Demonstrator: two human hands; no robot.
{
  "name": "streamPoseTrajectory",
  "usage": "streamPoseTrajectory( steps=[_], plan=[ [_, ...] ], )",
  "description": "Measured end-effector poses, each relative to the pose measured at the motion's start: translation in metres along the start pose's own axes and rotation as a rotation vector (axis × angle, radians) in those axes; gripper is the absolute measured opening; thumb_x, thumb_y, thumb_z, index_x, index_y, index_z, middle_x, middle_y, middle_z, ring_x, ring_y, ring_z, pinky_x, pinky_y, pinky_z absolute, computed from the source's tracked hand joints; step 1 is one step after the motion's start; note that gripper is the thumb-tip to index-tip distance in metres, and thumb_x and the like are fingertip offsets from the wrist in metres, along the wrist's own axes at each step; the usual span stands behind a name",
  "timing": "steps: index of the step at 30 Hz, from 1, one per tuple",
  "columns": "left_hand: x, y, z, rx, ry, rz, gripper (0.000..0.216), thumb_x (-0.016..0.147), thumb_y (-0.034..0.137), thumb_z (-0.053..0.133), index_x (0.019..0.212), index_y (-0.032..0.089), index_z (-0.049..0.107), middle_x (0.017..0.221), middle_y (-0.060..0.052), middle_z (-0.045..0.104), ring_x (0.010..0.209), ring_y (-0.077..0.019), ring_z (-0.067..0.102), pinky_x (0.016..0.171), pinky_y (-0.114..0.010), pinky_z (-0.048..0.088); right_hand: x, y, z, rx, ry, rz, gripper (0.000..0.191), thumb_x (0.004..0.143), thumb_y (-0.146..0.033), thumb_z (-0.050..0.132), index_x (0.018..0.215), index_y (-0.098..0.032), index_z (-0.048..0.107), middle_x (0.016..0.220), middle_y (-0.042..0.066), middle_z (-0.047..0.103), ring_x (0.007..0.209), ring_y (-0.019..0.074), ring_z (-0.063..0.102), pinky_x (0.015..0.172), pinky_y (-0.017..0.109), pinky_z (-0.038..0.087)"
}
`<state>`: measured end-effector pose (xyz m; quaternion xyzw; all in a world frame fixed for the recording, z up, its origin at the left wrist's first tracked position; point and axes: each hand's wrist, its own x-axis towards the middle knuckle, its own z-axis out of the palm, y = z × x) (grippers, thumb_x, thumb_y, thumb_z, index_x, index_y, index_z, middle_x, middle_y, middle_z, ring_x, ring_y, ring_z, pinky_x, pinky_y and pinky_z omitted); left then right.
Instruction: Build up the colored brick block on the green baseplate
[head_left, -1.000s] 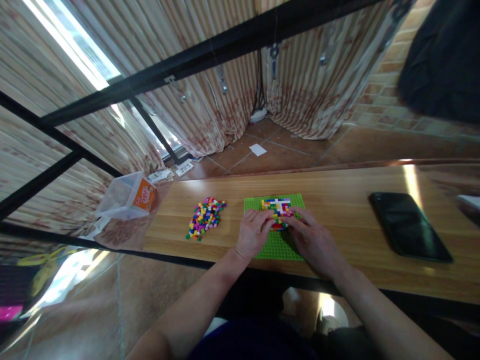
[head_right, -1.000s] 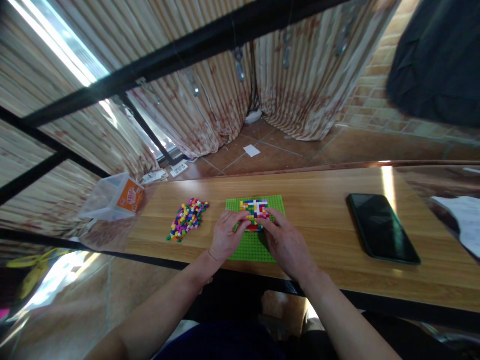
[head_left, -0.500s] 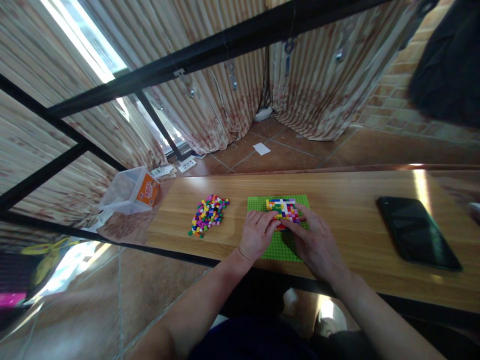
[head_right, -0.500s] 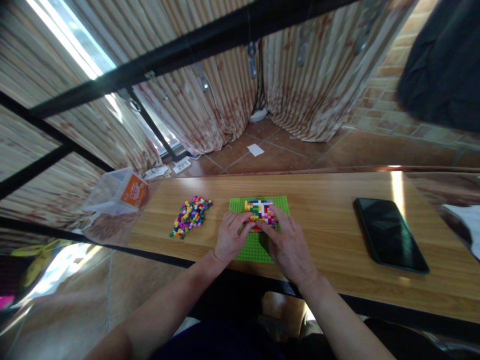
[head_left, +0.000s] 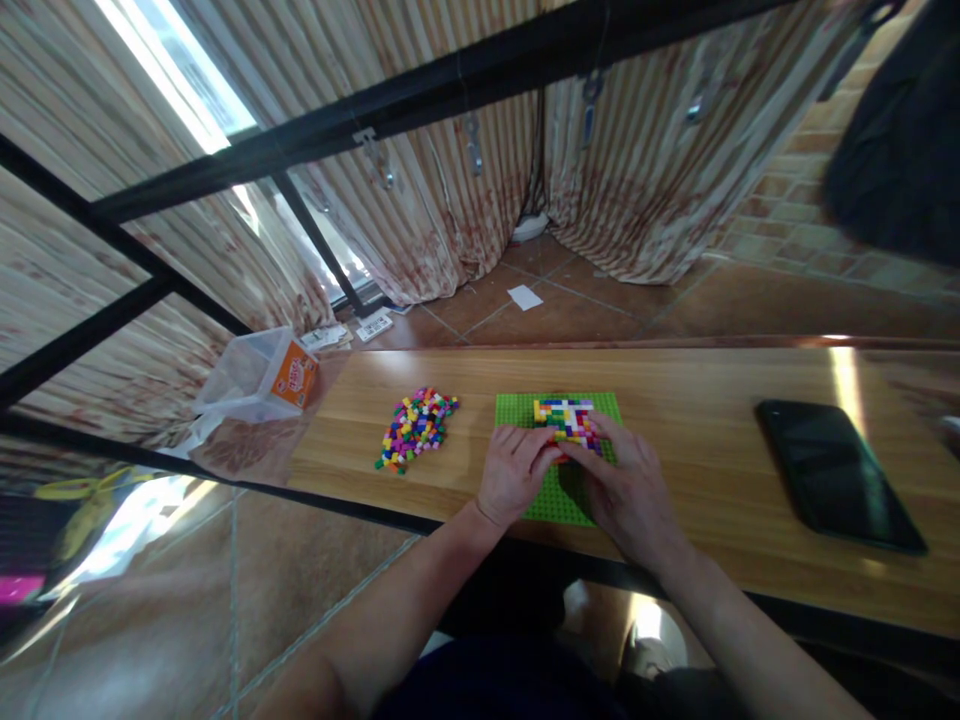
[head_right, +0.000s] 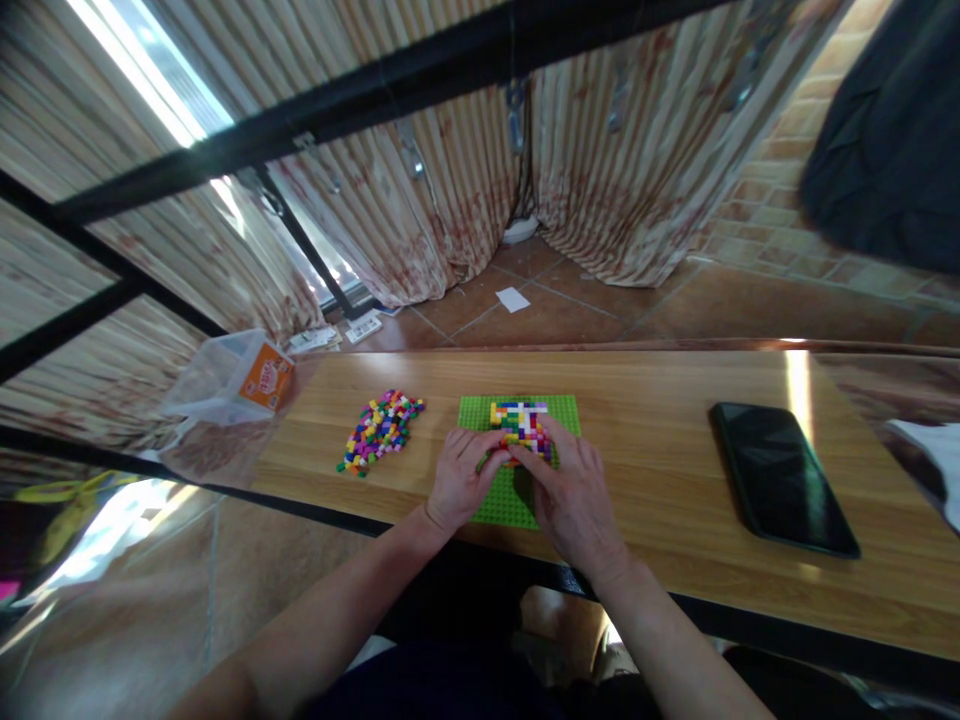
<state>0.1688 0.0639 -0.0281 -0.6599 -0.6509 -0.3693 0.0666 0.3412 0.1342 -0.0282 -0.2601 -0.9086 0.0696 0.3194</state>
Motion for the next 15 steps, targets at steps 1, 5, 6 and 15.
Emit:
streamPoseTrajectory(
  steps=[1, 5, 6, 15],
  plan=[
    [0.0, 0.0, 0.0, -0.003, -0.007, -0.005, 0.025, 0.095, 0.037, 0.053, 0.109, 0.021, 0.064, 0.097, -0.004, 0.074, 0.089, -0.0183, 0.065, 0.083, -0.035, 0.05, 0.001, -0.001, 0.0, -0.005, -0.006, 0.003, 0.054, 0.082, -0.008, 0.053, 0.13, -0.032, 0.058, 0.148, 0.01, 0.035, 0.121, 0.0308, 0.047, 0.092, 0.049, 0.044],
    [-0.002, 0.001, -0.001, -0.03, -0.01, -0.021, 0.026, 0.094, 0.039, 0.054, 0.111, 0.021, 0.063, 0.097, -0.004, 0.073, 0.091, -0.0188, 0.065, 0.084, -0.036, 0.05, 0.002, -0.002, 0.0, -0.033, -0.031, 0.004, 0.055, 0.08, -0.007, 0.054, 0.129, -0.031, 0.058, 0.148, 0.01, 0.036, 0.12, 0.0309, 0.047, 0.092, 0.049, 0.044],
    [-0.002, 0.001, -0.002, -0.039, -0.009, -0.023, 0.027, 0.093, 0.039, 0.055, 0.111, 0.021, 0.063, 0.097, -0.004, 0.073, 0.092, -0.0192, 0.065, 0.084, -0.036, 0.05, 0.002, -0.002, 0.0, -0.042, -0.037, 0.003, 0.055, 0.08, -0.007, 0.054, 0.129, -0.031, 0.058, 0.148, 0.011, 0.037, 0.119, 0.0308, 0.048, 0.092, 0.049, 0.044],
    [-0.002, 0.008, -0.01, -0.09, -0.017, -0.083, 0.015, 0.092, 0.026, 0.057, 0.104, 0.022, 0.065, 0.098, -0.004, 0.072, 0.094, -0.0192, 0.064, 0.085, -0.037, 0.05, 0.001, -0.001, 0.003, -0.029, -0.027, 0.004, 0.054, 0.081, -0.009, 0.055, 0.13, -0.031, 0.057, 0.147, 0.01, 0.037, 0.119, 0.0303, 0.048, 0.092, 0.049, 0.046]
  ],
)
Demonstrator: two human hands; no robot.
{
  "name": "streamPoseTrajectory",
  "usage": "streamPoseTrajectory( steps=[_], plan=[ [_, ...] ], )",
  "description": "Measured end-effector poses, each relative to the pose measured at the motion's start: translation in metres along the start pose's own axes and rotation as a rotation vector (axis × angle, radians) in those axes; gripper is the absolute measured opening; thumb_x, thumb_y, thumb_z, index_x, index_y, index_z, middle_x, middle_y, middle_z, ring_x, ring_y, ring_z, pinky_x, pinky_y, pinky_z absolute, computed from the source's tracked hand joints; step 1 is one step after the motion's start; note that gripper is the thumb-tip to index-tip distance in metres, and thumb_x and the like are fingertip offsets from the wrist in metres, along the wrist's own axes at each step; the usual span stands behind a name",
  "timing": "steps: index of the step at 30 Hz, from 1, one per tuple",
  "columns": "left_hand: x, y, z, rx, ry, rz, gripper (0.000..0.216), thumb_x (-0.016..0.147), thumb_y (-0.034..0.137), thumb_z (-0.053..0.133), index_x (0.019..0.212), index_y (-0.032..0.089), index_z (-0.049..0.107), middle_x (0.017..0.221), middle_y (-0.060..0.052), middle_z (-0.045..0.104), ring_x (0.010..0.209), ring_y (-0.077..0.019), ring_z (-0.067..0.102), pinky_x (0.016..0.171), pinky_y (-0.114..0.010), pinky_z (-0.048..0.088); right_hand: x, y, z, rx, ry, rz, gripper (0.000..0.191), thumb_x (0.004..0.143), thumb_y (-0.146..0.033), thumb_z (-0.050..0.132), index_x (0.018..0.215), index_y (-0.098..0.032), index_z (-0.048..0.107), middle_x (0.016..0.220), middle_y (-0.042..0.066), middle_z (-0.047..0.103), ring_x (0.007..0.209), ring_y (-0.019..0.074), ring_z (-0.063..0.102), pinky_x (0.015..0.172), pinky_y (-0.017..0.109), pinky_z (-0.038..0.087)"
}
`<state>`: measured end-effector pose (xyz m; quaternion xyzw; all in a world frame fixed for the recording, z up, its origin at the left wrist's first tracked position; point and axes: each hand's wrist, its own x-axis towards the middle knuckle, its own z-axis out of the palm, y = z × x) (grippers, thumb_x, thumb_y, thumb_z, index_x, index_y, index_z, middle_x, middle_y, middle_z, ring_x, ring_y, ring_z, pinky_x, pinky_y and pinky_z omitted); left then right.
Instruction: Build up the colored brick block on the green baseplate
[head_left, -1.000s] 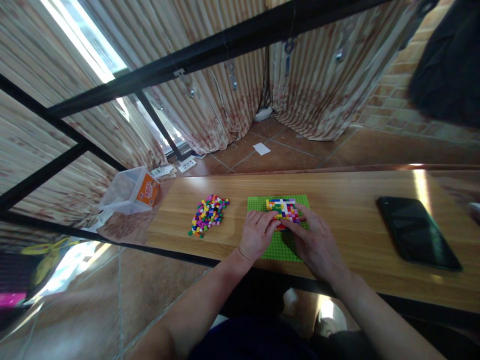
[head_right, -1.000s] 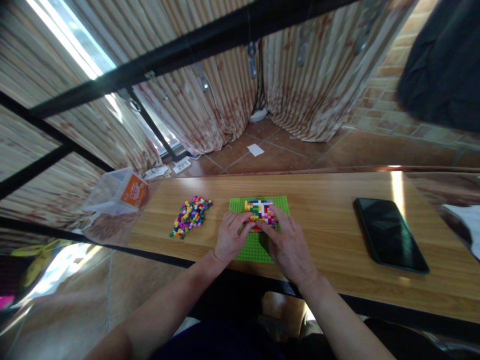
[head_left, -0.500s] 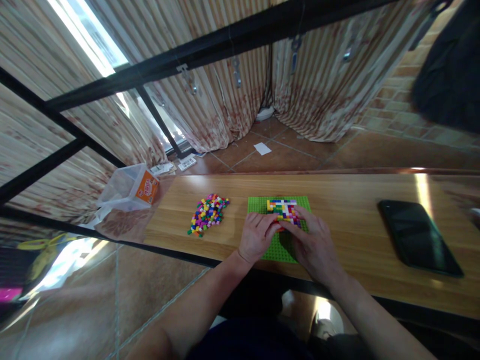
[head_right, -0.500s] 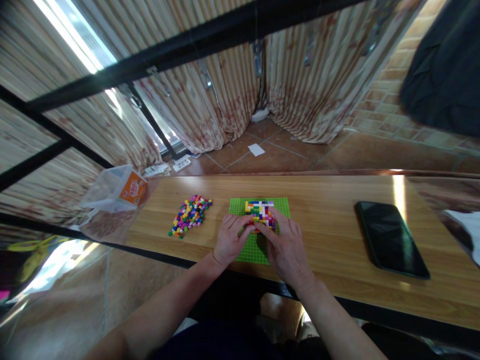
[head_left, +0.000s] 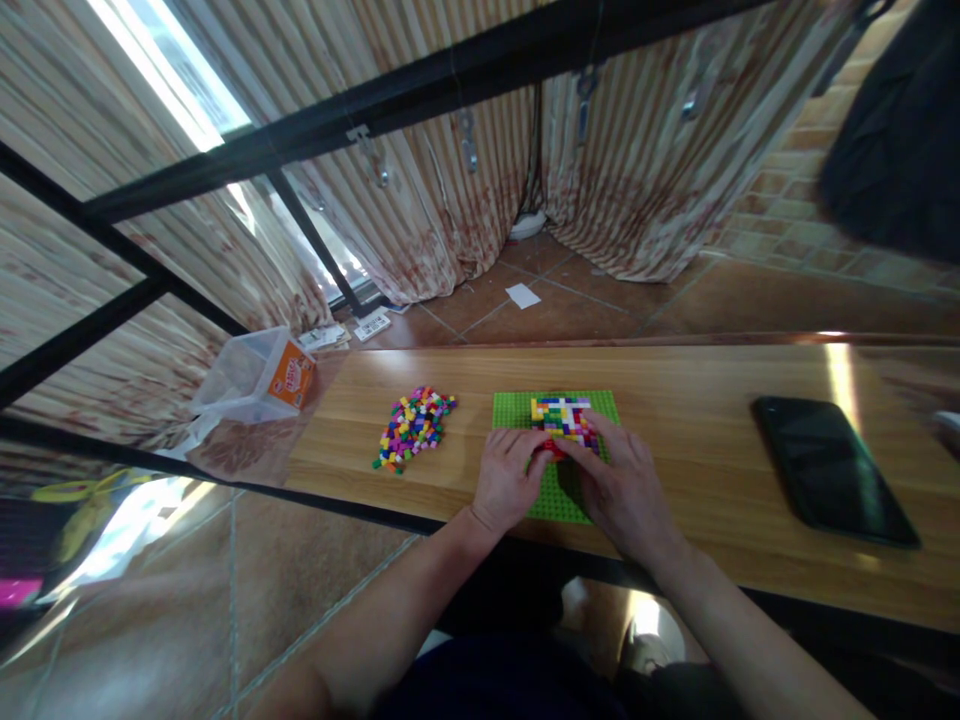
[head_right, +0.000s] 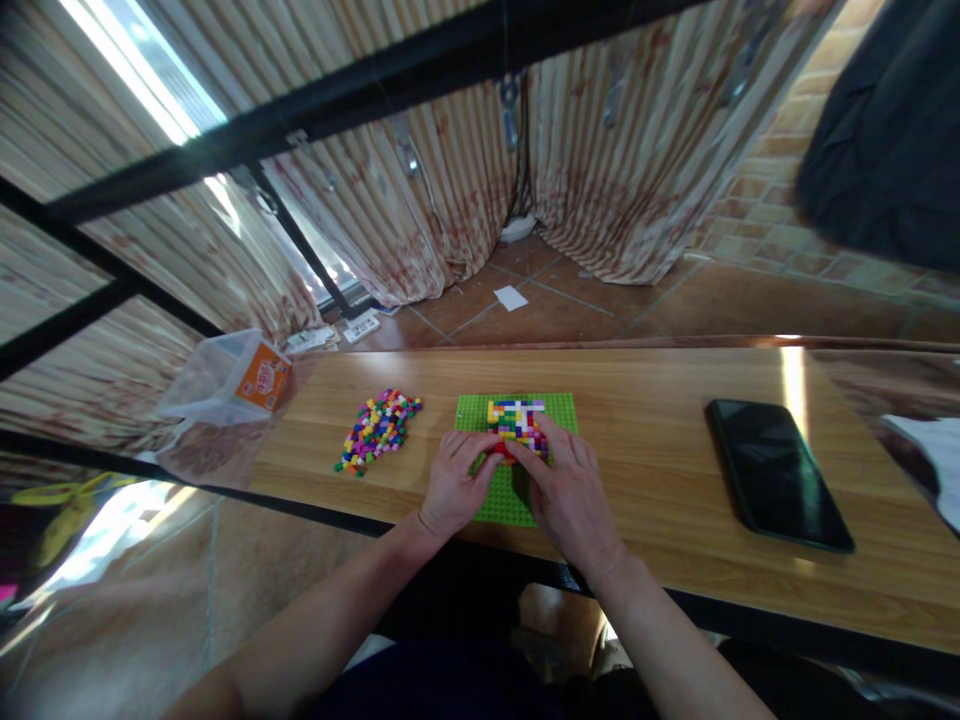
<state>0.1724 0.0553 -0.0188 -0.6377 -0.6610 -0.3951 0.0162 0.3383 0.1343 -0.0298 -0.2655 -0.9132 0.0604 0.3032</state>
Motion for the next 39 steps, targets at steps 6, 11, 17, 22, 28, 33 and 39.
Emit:
streamPoseTrajectory(
  steps=[6, 11, 17, 22, 28, 33, 39],
  plan=[
    [0.001, 0.003, -0.008, -0.008, -0.027, -0.037, 0.014, 0.094, 0.03, 0.056, 0.096, 0.021, 0.067, 0.092, -0.003, 0.073, 0.088, -0.0185, 0.064, 0.083, -0.036, 0.047, 0.0, 0.004, 0.002, 0.097, 0.066, 0.022, 0.04, 0.086, -0.012, 0.052, 0.121, -0.027, 0.062, 0.145, 0.012, 0.04, 0.12, 0.0292, 0.05, 0.092, 0.049, 0.048],
    [0.004, 0.006, -0.007, 0.017, -0.02, -0.019, 0.017, 0.094, 0.033, 0.056, 0.095, 0.022, 0.068, 0.089, -0.002, 0.073, 0.084, -0.017, 0.064, 0.082, -0.035, 0.044, 0.0, 0.005, 0.002, 0.145, 0.098, 0.024, 0.038, 0.087, -0.013, 0.051, 0.122, -0.026, 0.061, 0.144, 0.012, 0.041, 0.117, 0.0275, 0.052, 0.092, 0.05, 0.05],
    [0.006, 0.006, -0.002, 0.126, 0.034, 0.023, 0.016, 0.092, 0.035, 0.06, 0.091, 0.024, 0.072, 0.085, -0.002, 0.073, 0.084, -0.0168, 0.064, 0.082, -0.036, 0.039, 0.0, 0.005, 0.001, 0.172, 0.11, 0.027, 0.04, 0.087, -0.012, 0.051, 0.123, -0.027, 0.06, 0.143, 0.012, 0.042, 0.116, 0.0269, 0.053, 0.093, 0.051, 0.051],
    [0.004, 0.005, 0.001, 0.11, 0.083, -0.01, 0.014, 0.09, 0.035, 0.064, 0.088, 0.024, 0.073, 0.084, -0.001, 0.073, 0.083, -0.0162, 0.064, 0.083, -0.037, 0.039, -0.001, 0.006, 0.002, 0.185, 0.109, 0.048, 0.037, 0.088, -0.013, 0.05, 0.12, -0.027, 0.062, 0.14, 0.012, 0.045, 0.109, 0.0245, 0.056, 0.09, 0.049, 0.053],
    [0.009, 0.008, 0.004, 0.018, 0.119, -0.108, 0.013, 0.089, 0.031, 0.065, 0.08, 0.022, 0.07, 0.082, 0.0, 0.073, 0.082, -0.0156, 0.064, 0.084, -0.036, 0.04, -0.001, 0.006, 0.002, 0.187, 0.094, 0.056, 0.039, 0.087, -0.013, 0.049, 0.122, -0.028, 0.061, 0.14, 0.011, 0.044, 0.107, 0.0242, 0.056, 0.089, 0.048, 0.053],
    [0.009, 0.01, 0.007, -0.05, 0.121, -0.195, 0.01, 0.086, 0.028, 0.067, 0.079, 0.021, 0.069, 0.081, -0.001, 0.072, 0.082, -0.0166, 0.064, 0.084, -0.037, 0.043, -0.002, 0.006, 0.001, 0.17, 0.064, 0.057, 0.043, 0.088, -0.011, 0.047, 0.125, -0.03, 0.059, 0.142, 0.01, 0.041, 0.111, 0.0259, 0.055, 0.091, 0.047, 0.052],
    [0.014, 0.009, 0.014, -0.27, 0.155, -0.388, 0.007, 0.079, 0.024, 0.071, 0.076, 0.019, 0.067, 0.076, -0.001, 0.068, 0.075, -0.0152, 0.063, 0.072, -0.03, 0.05, 0.0, 0.002, -0.002, 0.086, 0.018, 0.04, 0.052, 0.083, -0.008, 0.05, 0.128, -0.031, 0.059, 0.144, 0.01, 0.039, 0.12, 0.0303, 0.048, 0.094, 0.05, 0.049]
  ],
)
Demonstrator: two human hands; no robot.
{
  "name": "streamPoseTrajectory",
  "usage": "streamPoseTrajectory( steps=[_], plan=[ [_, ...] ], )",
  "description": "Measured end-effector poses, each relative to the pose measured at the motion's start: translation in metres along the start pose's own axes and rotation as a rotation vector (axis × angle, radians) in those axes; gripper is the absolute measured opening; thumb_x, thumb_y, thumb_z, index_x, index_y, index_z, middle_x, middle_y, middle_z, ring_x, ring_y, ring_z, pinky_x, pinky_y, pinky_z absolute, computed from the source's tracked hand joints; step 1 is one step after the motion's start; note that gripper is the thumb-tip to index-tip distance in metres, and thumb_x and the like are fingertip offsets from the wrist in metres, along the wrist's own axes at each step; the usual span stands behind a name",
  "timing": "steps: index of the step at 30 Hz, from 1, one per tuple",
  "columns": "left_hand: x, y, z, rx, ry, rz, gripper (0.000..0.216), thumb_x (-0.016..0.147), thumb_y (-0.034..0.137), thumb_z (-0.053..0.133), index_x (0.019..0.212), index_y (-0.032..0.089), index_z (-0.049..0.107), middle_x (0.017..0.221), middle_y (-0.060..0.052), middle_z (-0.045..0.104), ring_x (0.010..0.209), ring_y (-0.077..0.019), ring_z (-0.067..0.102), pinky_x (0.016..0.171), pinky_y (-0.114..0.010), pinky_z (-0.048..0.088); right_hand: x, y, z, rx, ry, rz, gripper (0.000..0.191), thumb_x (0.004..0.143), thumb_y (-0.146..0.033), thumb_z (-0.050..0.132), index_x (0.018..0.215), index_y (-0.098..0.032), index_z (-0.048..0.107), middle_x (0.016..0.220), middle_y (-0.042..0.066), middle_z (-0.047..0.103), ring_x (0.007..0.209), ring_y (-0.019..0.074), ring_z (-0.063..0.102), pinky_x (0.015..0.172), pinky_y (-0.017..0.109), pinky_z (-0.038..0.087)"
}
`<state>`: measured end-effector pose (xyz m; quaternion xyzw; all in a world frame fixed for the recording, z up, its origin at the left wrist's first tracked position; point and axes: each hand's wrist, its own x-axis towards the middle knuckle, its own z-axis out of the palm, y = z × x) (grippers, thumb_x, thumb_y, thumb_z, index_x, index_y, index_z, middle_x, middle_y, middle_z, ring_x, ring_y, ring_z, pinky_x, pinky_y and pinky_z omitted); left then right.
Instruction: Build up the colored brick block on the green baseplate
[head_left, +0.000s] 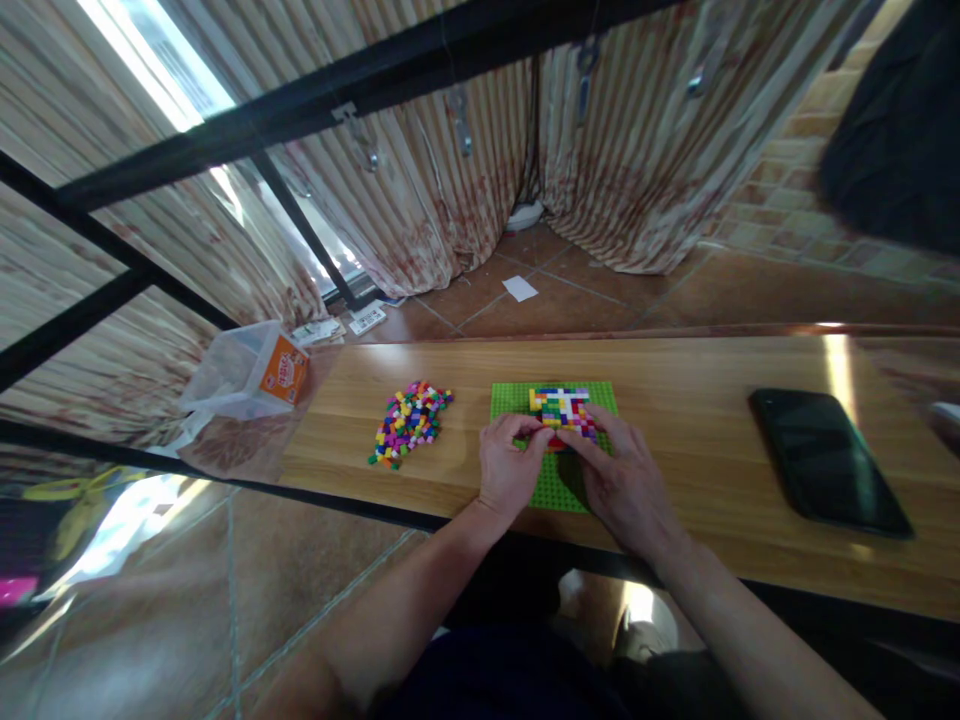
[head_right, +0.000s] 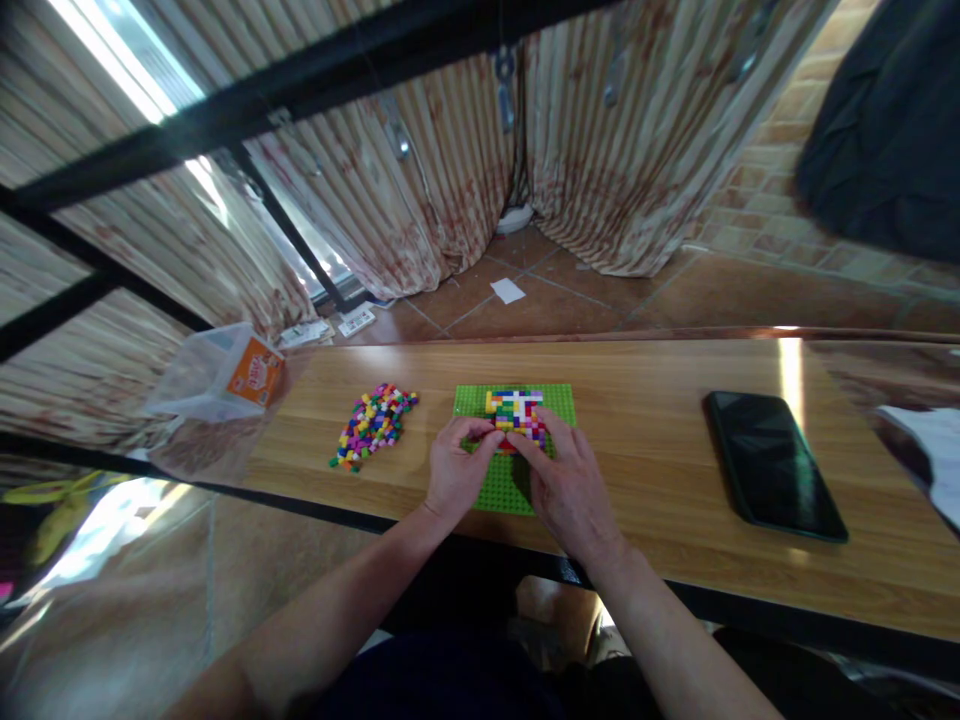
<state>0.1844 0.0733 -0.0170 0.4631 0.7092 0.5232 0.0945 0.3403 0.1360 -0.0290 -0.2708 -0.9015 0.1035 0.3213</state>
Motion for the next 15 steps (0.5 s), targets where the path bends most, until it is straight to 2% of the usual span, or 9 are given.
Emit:
streamPoseTrajectory(
  steps=[5, 15],
  plan=[
    [0.0043, -0.0013, 0.0025, -0.124, -0.028, -0.134, 0.009, 0.076, 0.022, 0.071, 0.071, 0.018, 0.066, 0.073, 0.0, 0.067, 0.071, -0.0139, 0.061, 0.068, -0.028, 0.05, 0.0019, -0.004, -0.0006, -0.059, -0.031, 0.01, 0.049, 0.083, -0.007, 0.048, 0.126, -0.028, 0.06, 0.142, 0.01, 0.042, 0.116, 0.0287, 0.049, 0.095, 0.049, 0.047],
    [0.0089, -0.0052, 0.0052, -0.137, -0.109, -0.229, 0.012, 0.072, 0.021, 0.075, 0.065, 0.018, 0.066, 0.065, 0.002, 0.064, 0.063, -0.0125, 0.057, 0.062, -0.026, 0.046, 0.0012, -0.0007, 0.0075, -0.093, 0.008, -0.052, 0.044, 0.086, -0.009, 0.044, 0.125, -0.024, 0.059, 0.137, 0.014, 0.048, 0.115, 0.031, 0.049, 0.091, 0.051, 0.047]
  ],
)
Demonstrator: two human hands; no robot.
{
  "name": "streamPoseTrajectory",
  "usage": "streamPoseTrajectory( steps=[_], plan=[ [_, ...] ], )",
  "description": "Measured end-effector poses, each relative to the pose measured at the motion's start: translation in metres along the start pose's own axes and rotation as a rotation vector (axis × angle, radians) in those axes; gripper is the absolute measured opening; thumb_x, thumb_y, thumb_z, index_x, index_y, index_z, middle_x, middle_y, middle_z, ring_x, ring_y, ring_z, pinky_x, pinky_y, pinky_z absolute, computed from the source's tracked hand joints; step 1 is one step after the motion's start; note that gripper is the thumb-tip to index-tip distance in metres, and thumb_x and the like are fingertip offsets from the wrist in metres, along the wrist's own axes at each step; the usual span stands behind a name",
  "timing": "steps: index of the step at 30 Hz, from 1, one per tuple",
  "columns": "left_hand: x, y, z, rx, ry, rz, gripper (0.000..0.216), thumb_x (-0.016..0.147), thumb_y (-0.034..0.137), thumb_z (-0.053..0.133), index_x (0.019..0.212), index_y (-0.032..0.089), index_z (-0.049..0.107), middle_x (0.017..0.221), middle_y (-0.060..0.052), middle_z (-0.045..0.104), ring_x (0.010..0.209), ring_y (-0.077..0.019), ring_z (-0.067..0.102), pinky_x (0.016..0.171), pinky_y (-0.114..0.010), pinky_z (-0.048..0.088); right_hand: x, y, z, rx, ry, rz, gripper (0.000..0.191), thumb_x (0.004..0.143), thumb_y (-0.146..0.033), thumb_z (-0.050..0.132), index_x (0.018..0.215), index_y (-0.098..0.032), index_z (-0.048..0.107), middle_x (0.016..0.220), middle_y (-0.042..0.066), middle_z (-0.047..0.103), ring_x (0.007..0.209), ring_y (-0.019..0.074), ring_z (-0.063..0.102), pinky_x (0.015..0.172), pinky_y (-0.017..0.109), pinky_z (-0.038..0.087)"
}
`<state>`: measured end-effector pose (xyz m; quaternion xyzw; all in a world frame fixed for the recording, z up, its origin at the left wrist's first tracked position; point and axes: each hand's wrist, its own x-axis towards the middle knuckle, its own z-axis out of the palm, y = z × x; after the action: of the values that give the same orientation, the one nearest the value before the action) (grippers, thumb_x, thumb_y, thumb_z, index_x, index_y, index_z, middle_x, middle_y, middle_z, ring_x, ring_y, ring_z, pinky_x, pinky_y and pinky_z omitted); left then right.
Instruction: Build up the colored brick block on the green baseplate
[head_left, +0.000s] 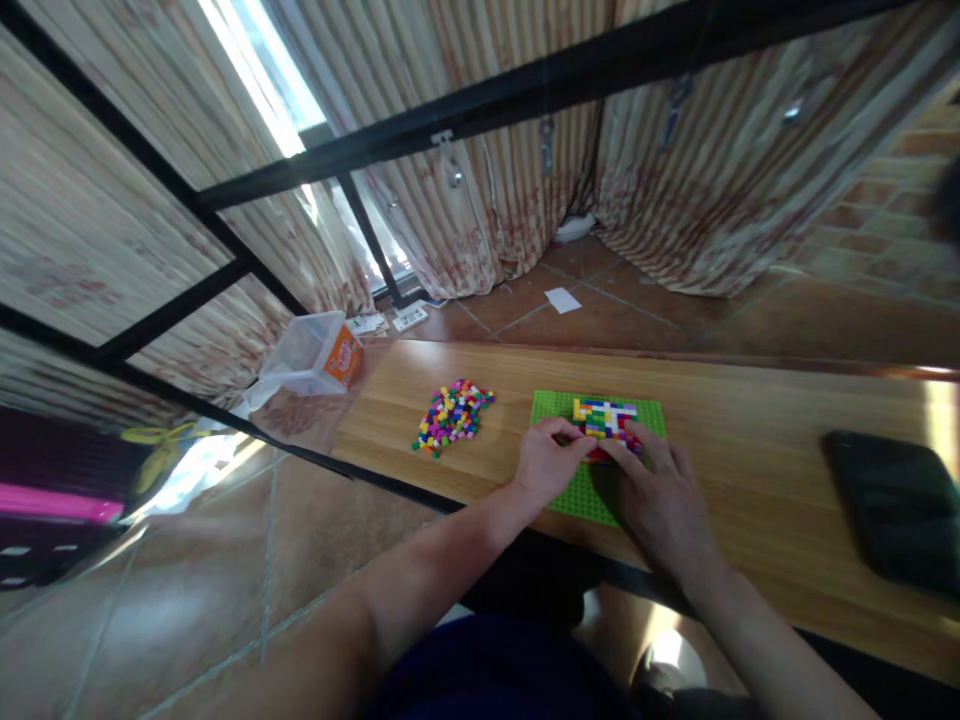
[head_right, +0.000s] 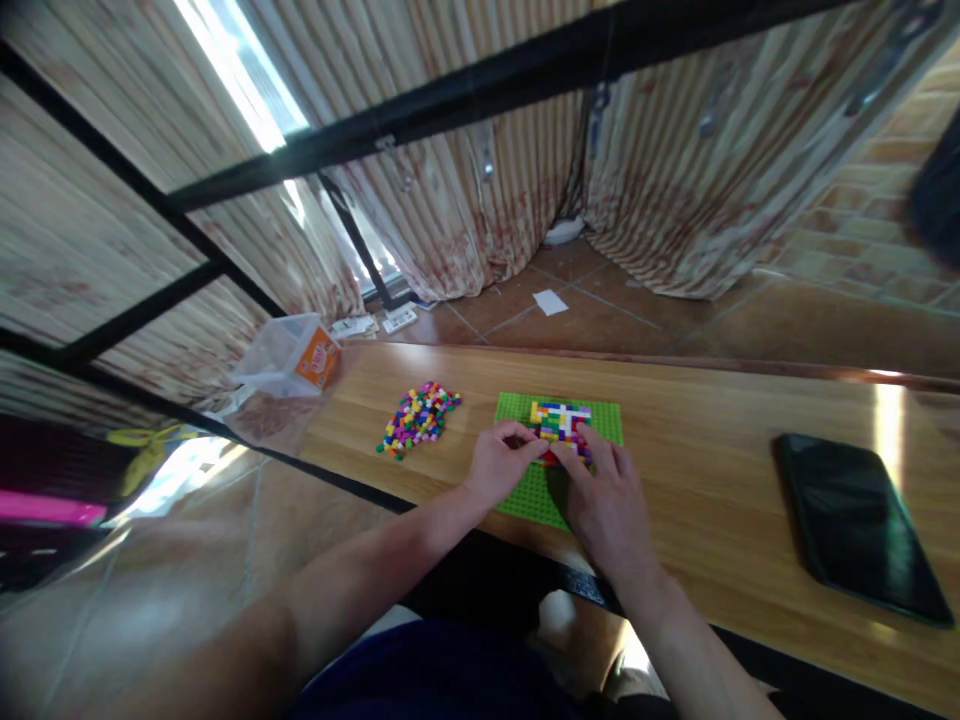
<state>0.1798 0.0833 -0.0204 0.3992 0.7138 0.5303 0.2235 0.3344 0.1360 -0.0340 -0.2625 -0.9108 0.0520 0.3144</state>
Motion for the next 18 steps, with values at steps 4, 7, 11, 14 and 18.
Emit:
streamPoseTrajectory(
  steps=[4, 7, 11, 14, 18],
  plan=[
    [-0.007, 0.006, -0.007, 0.085, 0.017, 0.11, 0.01, 0.075, 0.026, 0.075, 0.072, 0.018, 0.069, 0.074, -0.001, 0.068, 0.07, -0.0145, 0.06, 0.068, -0.028, 0.048, -0.006, 0.006, 0.005, -0.013, 0.005, -0.009, 0.044, 0.087, -0.012, 0.045, 0.128, -0.022, 0.056, 0.137, 0.015, 0.047, 0.118, 0.0315, 0.049, 0.09, 0.049, 0.049],
    [-0.018, 0.007, -0.029, 0.202, 0.044, 0.209, 0.011, 0.081, 0.029, 0.071, 0.078, 0.018, 0.069, 0.078, -0.003, 0.067, 0.078, -0.0164, 0.061, 0.076, -0.03, 0.05, -0.01, 0.011, 0.006, 0.04, 0.033, 0.012, 0.043, 0.089, -0.017, 0.045, 0.13, -0.022, 0.054, 0.137, 0.015, 0.047, 0.113, 0.0287, 0.052, 0.089, 0.048, 0.051],
    [-0.032, -0.009, -0.084, 0.415, 0.121, 0.239, 0.008, 0.085, 0.019, 0.061, 0.082, 0.019, 0.068, 0.084, -0.004, 0.066, 0.089, -0.0184, 0.06, 0.087, -0.034, 0.049, -0.01, 0.016, -0.001, 0.111, 0.1, 0.055, 0.037, 0.09, -0.022, 0.047, 0.125, -0.022, 0.058, 0.134, 0.014, 0.049, 0.103, 0.025, 0.057, 0.09, 0.047, 0.052],
    [-0.042, -0.032, -0.131, 0.528, 0.214, 0.161, 0.02, 0.083, 0.007, 0.054, 0.091, 0.018, 0.068, 0.092, -0.005, 0.065, 0.09, -0.0184, 0.06, 0.086, -0.034, 0.05, -0.009, 0.017, -0.007, 0.134, 0.137, 0.072, 0.032, 0.091, -0.024, 0.048, 0.119, -0.021, 0.062, 0.134, 0.015, 0.049, 0.1, 0.0241, 0.059, 0.087, 0.045, 0.054],
    [-0.052, -0.058, -0.179, 0.67, 0.257, 0.096, 0.03, 0.08, 0.003, 0.049, 0.097, 0.019, 0.069, 0.095, -0.005, 0.063, 0.091, -0.0189, 0.061, 0.084, -0.033, 0.052, -0.009, 0.014, -0.008, 0.161, 0.159, 0.089, 0.029, 0.091, -0.026, 0.049, 0.116, -0.022, 0.063, 0.135, 0.015, 0.05, 0.099, 0.0229, 0.061, 0.083, 0.041, 0.055]
  ],
)
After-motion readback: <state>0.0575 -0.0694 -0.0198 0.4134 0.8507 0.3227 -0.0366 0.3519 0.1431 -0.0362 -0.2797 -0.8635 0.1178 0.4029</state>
